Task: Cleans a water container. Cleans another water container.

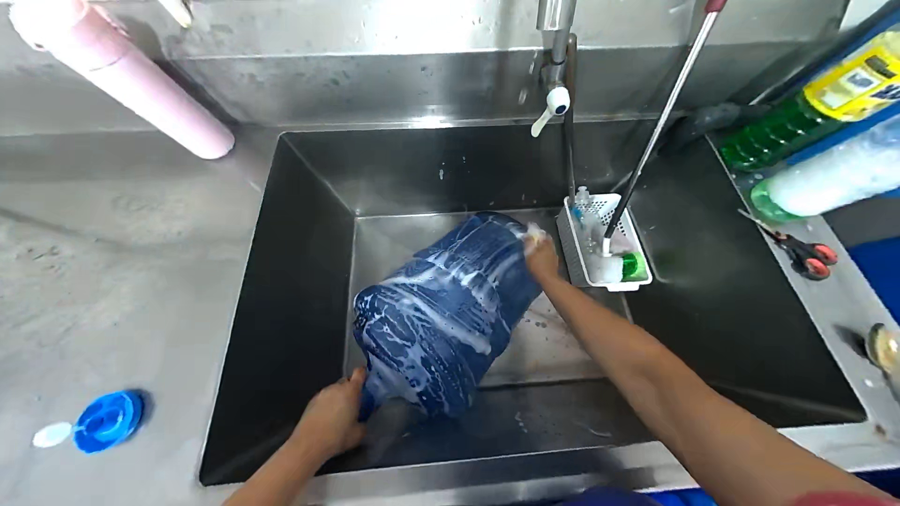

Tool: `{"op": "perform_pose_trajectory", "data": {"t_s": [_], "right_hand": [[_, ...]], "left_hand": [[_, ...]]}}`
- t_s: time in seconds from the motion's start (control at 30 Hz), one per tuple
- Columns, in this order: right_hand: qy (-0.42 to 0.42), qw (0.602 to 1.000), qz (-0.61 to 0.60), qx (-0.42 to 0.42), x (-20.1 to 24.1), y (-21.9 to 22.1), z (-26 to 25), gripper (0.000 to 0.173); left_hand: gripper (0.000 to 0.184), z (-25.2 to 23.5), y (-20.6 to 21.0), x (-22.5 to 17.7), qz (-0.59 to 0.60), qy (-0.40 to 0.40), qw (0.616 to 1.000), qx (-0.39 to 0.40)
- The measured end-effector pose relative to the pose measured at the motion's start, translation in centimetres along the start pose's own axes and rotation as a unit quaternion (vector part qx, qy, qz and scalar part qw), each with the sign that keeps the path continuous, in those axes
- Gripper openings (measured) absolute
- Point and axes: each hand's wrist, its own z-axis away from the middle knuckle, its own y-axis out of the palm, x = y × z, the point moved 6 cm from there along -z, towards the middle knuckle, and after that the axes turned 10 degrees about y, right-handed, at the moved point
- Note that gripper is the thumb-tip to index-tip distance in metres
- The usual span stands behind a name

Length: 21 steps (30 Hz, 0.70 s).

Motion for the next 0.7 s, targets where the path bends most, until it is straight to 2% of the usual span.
{"op": "perform_pose_trajectory", "data": {"t_s": [0.03,0.1,0.13,0.17,0.2,0.23,0.27,0.3,0.33,0.37,0.43,0.47,0.5,0.57,0.63,0.67,0.7], "right_hand": [[-0.011,1.0,-0.025,0.01,0.9,0.7,1.6,0.056],[-0.129,0.984,-0.105,0.056,5.0,2.3,9.5,0.058],[-0.189,0.97,-0.132,0.081,7.3,2.3,13.5,0.058],[-0.227,0.958,-0.143,0.101,8.7,2.0,15.7,0.057],[-0.235,0.957,-0.133,0.107,9.0,1.7,15.4,0.055],[-0.214,0.967,-0.099,0.095,8.2,1.5,12.7,0.051],[-0.16,0.983,-0.048,0.077,6.9,1.1,8.5,0.048],[-0.097,0.994,0.001,0.059,5.4,0.8,4.5,0.048],[-0.047,0.997,0.023,0.051,4.2,0.8,2.2,0.05],[-0.026,0.998,0.025,0.051,4.0,1.3,2.0,0.052],[-0.08,0.994,-0.028,0.061,5.9,2.5,6.1,0.054],[-0.125,0.989,-0.068,0.048,6.3,2.8,8.2,0.053],[-0.155,0.984,-0.08,0.028,5.6,2.9,9.0,0.051],[-0.115,0.993,-0.01,0.001,1.6,1.6,5.3,0.049],[-0.024,0.998,0.053,-0.018,-0.7,-0.8,-0.4,0.046],[-0.003,0.998,0.057,-0.004,-0.3,-0.8,-0.8,0.047],[-0.025,0.998,0.042,0.026,1.1,0.0,1.0,0.047]], "left_hand": [[0.094,-0.2,0.3,0.7,0.038,0.019,0.999,0.005],[0.091,-0.4,-0.1,2.1,0.204,0.105,0.973,0.015],[0.079,-0.2,-0.2,3.0,0.315,0.159,0.935,0.044],[0.064,-0.2,0.0,3.8,0.421,0.196,0.881,0.092],[0.051,-0.7,0.9,4.6,0.524,0.22,0.807,0.161],[0.047,-1.4,1.7,5.1,0.587,0.234,0.739,0.234],[0.048,-2.4,2.3,5.6,0.617,0.233,0.703,0.268],[0.044,-3.5,2.7,6.1,0.625,0.207,0.709,0.252],[0.038,-4.2,2.7,6.1,0.604,0.177,0.749,0.208],[0.039,-4.3,2.0,5.9,0.55,0.156,0.805,0.156],[0.051,-3.3,-0.7,4.1,0.349,0.122,0.928,0.043],[0.062,-2.4,-1.8,2.7,0.216,0.081,0.973,-0.007],[0.073,-1.6,-2.0,1.3,0.082,0.044,0.995,-0.029],[0.081,-1.4,-1.5,-0.2,-0.068,-0.004,0.997,-0.025],[0.086,-2.2,-1.6,-0.3,-0.088,-0.005,0.996,-0.002],[0.089,-2.3,-1.8,-0.2,-0.068,0.008,0.998,0.016],[0.091,-2.3,-2.1,-0.1,-0.019,0.036,0.999,0.029]]}}
